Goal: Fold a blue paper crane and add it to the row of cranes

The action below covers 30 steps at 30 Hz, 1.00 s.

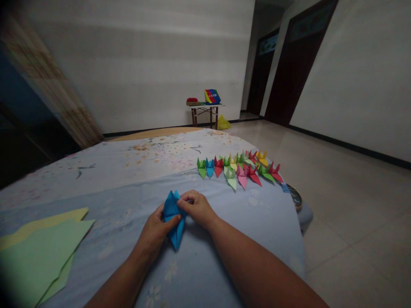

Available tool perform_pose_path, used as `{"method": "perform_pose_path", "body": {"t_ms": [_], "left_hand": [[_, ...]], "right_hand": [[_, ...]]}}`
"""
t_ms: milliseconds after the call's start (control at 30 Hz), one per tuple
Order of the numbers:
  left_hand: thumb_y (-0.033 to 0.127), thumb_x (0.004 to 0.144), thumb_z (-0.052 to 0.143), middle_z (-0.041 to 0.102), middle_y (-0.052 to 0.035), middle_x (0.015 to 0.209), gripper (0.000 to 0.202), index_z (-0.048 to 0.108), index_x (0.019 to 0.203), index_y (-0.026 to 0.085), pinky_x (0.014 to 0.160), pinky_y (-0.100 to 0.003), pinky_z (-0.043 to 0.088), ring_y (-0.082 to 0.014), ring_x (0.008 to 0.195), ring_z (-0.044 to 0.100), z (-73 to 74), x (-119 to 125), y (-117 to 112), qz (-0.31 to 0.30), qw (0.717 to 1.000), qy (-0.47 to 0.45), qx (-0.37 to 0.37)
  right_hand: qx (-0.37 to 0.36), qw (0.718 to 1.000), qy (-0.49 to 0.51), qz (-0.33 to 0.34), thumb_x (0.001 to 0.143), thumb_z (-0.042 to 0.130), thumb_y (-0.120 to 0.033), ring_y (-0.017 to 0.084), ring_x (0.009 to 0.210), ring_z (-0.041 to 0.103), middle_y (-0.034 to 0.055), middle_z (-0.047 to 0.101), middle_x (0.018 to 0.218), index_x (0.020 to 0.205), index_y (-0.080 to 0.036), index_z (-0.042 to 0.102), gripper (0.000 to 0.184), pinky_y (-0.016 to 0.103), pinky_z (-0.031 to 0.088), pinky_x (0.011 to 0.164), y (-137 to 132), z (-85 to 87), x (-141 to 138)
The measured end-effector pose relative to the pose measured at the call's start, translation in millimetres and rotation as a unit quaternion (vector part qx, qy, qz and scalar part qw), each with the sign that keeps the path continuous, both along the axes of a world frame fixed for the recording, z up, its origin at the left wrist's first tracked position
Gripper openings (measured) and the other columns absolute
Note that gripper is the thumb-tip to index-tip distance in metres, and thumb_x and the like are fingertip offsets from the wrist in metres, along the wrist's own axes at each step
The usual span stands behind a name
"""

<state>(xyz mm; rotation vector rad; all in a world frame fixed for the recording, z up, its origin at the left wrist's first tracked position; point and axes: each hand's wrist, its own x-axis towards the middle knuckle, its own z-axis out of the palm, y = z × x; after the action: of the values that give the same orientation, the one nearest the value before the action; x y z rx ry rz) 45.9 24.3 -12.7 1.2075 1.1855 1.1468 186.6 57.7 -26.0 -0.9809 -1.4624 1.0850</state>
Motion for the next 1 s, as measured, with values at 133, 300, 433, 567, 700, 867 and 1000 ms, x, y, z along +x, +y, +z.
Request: {"method": "perform_pose_path", "body": {"t_ms": [133,300,433,567,700,867,1000], "left_hand": [[0.021,0.058,0.072,0.068,-0.0035,0.083,0.052,0.06,0.108,0.015,0.063,-0.025,0.048,-0.0166,0.069,0.061,2.0,0.2,-1.1,-0.001,1.0,-0.002,-0.005],[0.02,0.058,0.072,0.067,-0.0022,0.08,0.058,0.058,0.113,0.017,0.056,-0.023,0.048,-0.015,0.062,0.06,2.8,0.4,-2.6,-0.034,0.999,0.004,-0.011],[0.019,0.058,0.07,0.066,-0.0005,0.078,0.059,0.056,0.115,0.017,0.056,-0.022,0.046,-0.0133,0.059,0.057,4.6,0.0,-2.4,-0.051,0.999,0.017,-0.012],[0.017,0.057,0.069,0.064,-0.0002,0.075,0.056,0.059,0.112,0.017,0.056,-0.023,0.046,-0.0136,0.06,0.056,6.3,-0.3,-1.5,-0.057,0.997,0.042,0.016],[0.017,0.056,0.07,0.064,-0.0005,0.074,0.052,0.06,0.107,0.017,0.055,-0.023,0.045,-0.0144,0.059,0.056,8.0,0.0,-1.9,-0.044,0.997,0.055,0.029],[0.014,0.055,0.071,0.066,-0.0039,0.089,0.055,0.06,0.109,0.021,0.069,-0.029,0.047,-0.0197,0.074,0.06,10.3,1.7,-4.9,-0.022,0.995,0.072,0.066],[0.02,0.059,0.072,0.062,-0.0075,0.108,0.061,0.054,0.117,0.021,0.084,-0.032,0.043,-0.0239,0.095,0.058,10.3,3.4,-7.0,0.004,0.993,0.087,0.077]], "right_hand": [[0.003,1.0,0.005,0.002,0.072,0.066,-0.042,0.018,0.09,0.055,0.0045,0.059,0.091,0.07,-0.018,0.066,0.024,0.031,0.044,0.081,-0.8,1.7,-0.1],[-0.012,1.0,0.02,0.012,0.073,0.065,-0.043,0.018,0.095,0.054,0.0046,0.058,0.096,0.072,-0.019,0.067,0.024,0.031,0.042,0.085,-3.1,7.3,1.0],[-0.036,0.998,0.048,0.019,0.07,0.068,-0.04,0.018,0.095,0.054,0.0049,0.057,0.097,0.068,-0.018,0.066,0.023,0.032,0.042,0.086,-2.4,7.7,1.3],[-0.05,0.997,0.065,0.011,0.067,0.069,-0.039,0.018,0.091,0.055,0.0048,0.057,0.096,0.064,-0.017,0.065,0.023,0.032,0.043,0.084,-0.9,6.3,0.9],[-0.05,0.996,0.069,0.009,0.067,0.069,-0.039,0.017,0.089,0.055,0.0041,0.058,0.095,0.066,-0.018,0.065,0.022,0.03,0.044,0.081,-1.3,7.4,0.6],[-0.053,0.996,0.073,-0.002,0.066,0.069,-0.038,0.016,0.089,0.055,0.0039,0.057,0.098,0.067,-0.018,0.065,0.02,0.029,0.044,0.079,-0.9,7.3,0.2],[-0.046,0.996,0.079,-0.006,0.066,0.07,-0.036,0.017,0.09,0.055,0.0044,0.057,0.097,0.065,-0.017,0.064,0.02,0.03,0.042,0.083,-0.5,7.4,0.0]]}}
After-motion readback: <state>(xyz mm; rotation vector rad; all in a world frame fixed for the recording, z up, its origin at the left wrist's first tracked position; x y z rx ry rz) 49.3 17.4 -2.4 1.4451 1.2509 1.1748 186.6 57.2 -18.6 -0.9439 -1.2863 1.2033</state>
